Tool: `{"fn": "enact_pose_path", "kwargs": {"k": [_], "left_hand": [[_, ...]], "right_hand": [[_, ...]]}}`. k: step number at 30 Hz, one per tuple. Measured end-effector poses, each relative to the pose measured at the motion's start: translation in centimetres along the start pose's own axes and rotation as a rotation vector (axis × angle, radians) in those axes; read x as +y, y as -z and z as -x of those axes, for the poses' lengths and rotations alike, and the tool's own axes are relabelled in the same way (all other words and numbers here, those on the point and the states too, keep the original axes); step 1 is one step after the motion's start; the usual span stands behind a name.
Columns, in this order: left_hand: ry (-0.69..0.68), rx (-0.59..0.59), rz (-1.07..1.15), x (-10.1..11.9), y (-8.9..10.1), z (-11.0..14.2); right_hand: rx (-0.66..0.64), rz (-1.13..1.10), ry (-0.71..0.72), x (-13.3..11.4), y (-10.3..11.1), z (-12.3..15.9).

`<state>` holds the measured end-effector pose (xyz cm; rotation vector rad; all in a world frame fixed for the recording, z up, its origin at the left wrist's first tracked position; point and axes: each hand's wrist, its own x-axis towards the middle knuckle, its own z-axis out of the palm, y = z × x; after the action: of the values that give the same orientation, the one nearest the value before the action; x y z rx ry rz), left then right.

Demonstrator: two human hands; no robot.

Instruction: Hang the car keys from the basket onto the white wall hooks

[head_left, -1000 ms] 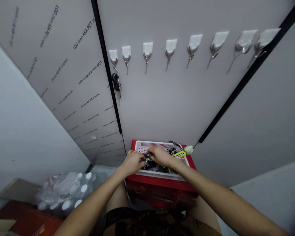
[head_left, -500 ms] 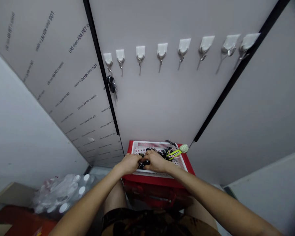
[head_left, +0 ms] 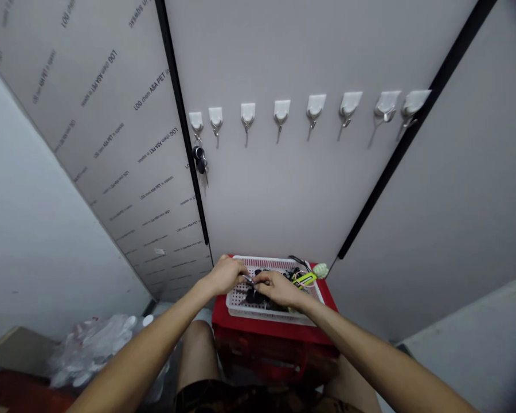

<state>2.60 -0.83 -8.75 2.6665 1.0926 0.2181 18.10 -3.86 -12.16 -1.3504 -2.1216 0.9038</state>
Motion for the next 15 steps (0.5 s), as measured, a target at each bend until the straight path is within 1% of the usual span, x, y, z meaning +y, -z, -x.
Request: {"fn": "enact_pose_path", "kwargs": {"k": [2, 5, 7, 9, 11, 13, 15], "left_hand": [[0.001, 0.053, 0.127, 0.0, 1.5, -0.4], [0.112, 0.145, 0.35, 0.2, 4.0, -1.3], [0.218, 0.218, 0.522, 0.4, 5.7, -1.9], [0.282, 0.307, 0.684, 0.8, 7.6, -2.4], [0.282, 0.423, 0.812, 1.3, 9.6, -2.8], [0.233, 0.53, 0.919, 1.7, 11.6, -2.9], [0.174, 0.618, 1.002, 1.8, 13.7, -2.9]], "right_hand": [[0.042, -0.127, 0.02, -0.8, 0.3, -0.3], [0.143, -0.285, 0.068, -2.5, 1.2, -1.1], [0.23, -0.318, 0.1, -4.0, 2.0, -1.9], [0.327, -0.298, 0.132, -5.6, 3.1, -2.9], [0.42, -0.272, 0.172, -7.4, 4.3, -4.1], [0.498, -0.268, 0.221, -9.2, 5.6, -5.4], [0.542, -0.275, 0.277, -10.9, 7.1, -6.7]]}}
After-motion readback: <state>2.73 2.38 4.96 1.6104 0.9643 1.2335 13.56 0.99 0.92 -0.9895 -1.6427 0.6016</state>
